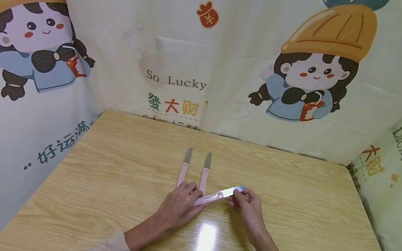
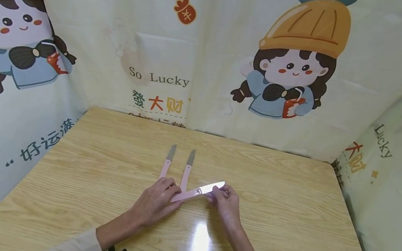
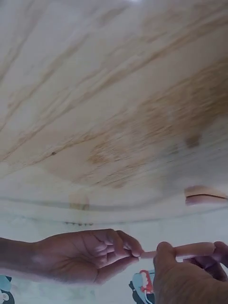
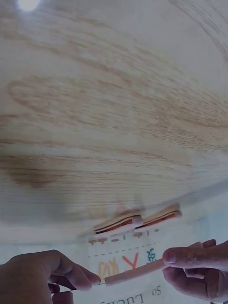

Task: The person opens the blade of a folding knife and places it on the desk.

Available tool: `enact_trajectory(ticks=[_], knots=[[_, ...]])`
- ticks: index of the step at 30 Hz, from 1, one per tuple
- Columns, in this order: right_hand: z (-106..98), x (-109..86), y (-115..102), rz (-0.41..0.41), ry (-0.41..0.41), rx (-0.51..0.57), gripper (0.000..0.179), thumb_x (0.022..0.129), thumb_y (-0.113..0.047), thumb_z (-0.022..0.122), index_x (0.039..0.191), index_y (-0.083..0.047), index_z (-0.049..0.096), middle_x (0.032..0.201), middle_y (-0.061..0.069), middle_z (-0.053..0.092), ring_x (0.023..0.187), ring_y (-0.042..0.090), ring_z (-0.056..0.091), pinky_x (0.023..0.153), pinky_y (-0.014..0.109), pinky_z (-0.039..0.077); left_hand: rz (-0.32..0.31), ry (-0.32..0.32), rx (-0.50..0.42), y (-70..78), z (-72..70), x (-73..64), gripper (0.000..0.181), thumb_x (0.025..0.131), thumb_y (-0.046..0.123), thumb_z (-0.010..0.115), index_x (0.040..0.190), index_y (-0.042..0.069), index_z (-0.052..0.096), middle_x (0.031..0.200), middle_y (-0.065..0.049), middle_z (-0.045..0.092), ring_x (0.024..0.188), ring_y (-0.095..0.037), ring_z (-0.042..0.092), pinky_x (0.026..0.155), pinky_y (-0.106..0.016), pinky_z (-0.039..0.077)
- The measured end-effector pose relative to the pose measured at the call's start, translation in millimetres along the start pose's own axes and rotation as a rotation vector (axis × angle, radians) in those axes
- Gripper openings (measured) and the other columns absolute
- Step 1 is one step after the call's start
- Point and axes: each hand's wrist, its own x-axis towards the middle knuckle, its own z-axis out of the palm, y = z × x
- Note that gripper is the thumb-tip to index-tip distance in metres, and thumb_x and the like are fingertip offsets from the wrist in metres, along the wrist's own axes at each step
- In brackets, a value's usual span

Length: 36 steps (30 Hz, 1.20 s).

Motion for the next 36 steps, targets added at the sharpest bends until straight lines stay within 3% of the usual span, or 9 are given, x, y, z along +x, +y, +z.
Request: enact_trajectory(ticks=[3,5,11,15,18,23,30,32,36], knots=[[0.6,1.1,0.8,-0.002,0.006,0.032,0.016,0.104,-0.004,0.057,0.112,0.006,0.049,0.092,0.007,0.07,0.082,0.013,0.069,0.077,0.026,0.056,-0.037,-0.018,-0.014,1.8,0.5,-0.2,0.025,0.087,0.029,0.083,0.096,0.008,0.073,0.089,-0.001,0.06,0.076,-0.014,0.053,0.062,-0.025,0.049],[-0.6,0.4,1.5,-0.009,-0.028,0.047,0.022,0.105,-0.01,0.057,0.118,0.007,0.05,0.1,0.01,0.07,0.09,0.017,0.069,0.083,0.03,0.055,-0.088,-0.042,-0.07,3.4,0.0,0.3,0.024,0.089,0.029,0.082,0.098,0.008,0.074,0.089,0.0,0.059,0.074,-0.013,0.052,0.06,-0.024,0.048],[1.2,-1.5,6.6,-0.01,-0.237,0.036,0.047,0.108,-0.02,0.049,0.141,0.014,0.045,0.134,0.023,0.06,0.116,0.025,0.063,0.099,0.042,0.049,-0.331,-0.138,-0.407,12.8,-4.5,6.3,0.022,0.098,0.03,0.071,0.102,0.009,0.074,0.092,0.004,0.059,0.072,-0.008,0.049,0.06,-0.023,0.044],[10.0,-2.1,7.4,-0.006,-0.306,0.066,0.048,0.108,-0.013,0.051,0.144,0.017,0.04,0.131,0.025,0.06,0.114,0.023,0.064,0.099,0.041,0.049,-0.38,-0.189,-0.528,19.3,-3.4,12.7,0.026,0.104,0.031,0.061,0.102,0.01,0.075,0.09,0.007,0.058,0.073,-0.006,0.051,0.062,-0.023,0.045],[15.6,-0.7,6.6,-0.015,-0.247,0.046,0.045,0.106,-0.015,0.056,0.138,0.015,0.047,0.119,0.02,0.065,0.105,0.021,0.066,0.092,0.036,0.053,-0.397,-0.212,-0.564,21.4,-2.3,15.9,0.03,0.106,0.033,0.056,0.103,0.011,0.077,0.086,0.009,0.056,0.072,-0.006,0.051,0.061,-0.024,0.045],[16.0,11.6,-1.1,-0.069,-0.143,-0.156,0.039,0.103,-0.019,0.063,0.127,0.012,0.061,0.106,0.014,0.068,0.092,0.019,0.067,0.083,0.032,0.055,-0.439,-0.218,-0.593,19.8,-3.5,14.5,0.031,0.106,0.034,0.056,0.097,0.013,0.077,0.083,0.011,0.058,0.072,-0.007,0.053,0.063,-0.026,0.045],[-2.7,50.7,-8.6,-0.294,-0.067,-0.708,0.026,0.1,-0.012,0.066,0.115,0.008,0.072,0.102,0.017,0.073,0.092,0.027,0.069,0.078,0.038,0.057,-0.452,-0.213,-0.571,16.1,-6.4,5.4,0.021,0.099,0.015,0.059,0.08,0.017,0.07,0.07,0.013,0.055,0.06,-0.003,0.049,0.056,-0.024,0.044],[-4.3,57.2,-8.9,-0.304,-0.072,-0.799,0.025,0.099,-0.013,0.067,0.113,0.008,0.073,0.101,0.016,0.073,0.093,0.028,0.069,0.078,0.04,0.056,-0.461,-0.203,-0.584,16.1,-7.0,4.5,0.022,0.098,0.014,0.06,0.077,0.018,0.067,0.068,0.013,0.054,0.058,-0.003,0.048,0.054,-0.024,0.043],[-4.1,62.8,-6.7,-0.254,-0.063,-0.859,0.026,0.099,-0.016,0.068,0.11,0.006,0.074,0.096,0.013,0.074,0.084,0.024,0.067,0.072,0.037,0.054,-0.461,-0.203,-0.59,16.5,-7.1,3.0,0.021,0.097,0.013,0.06,0.078,0.018,0.068,0.067,0.014,0.054,0.057,-0.002,0.048,0.053,-0.023,0.043]])
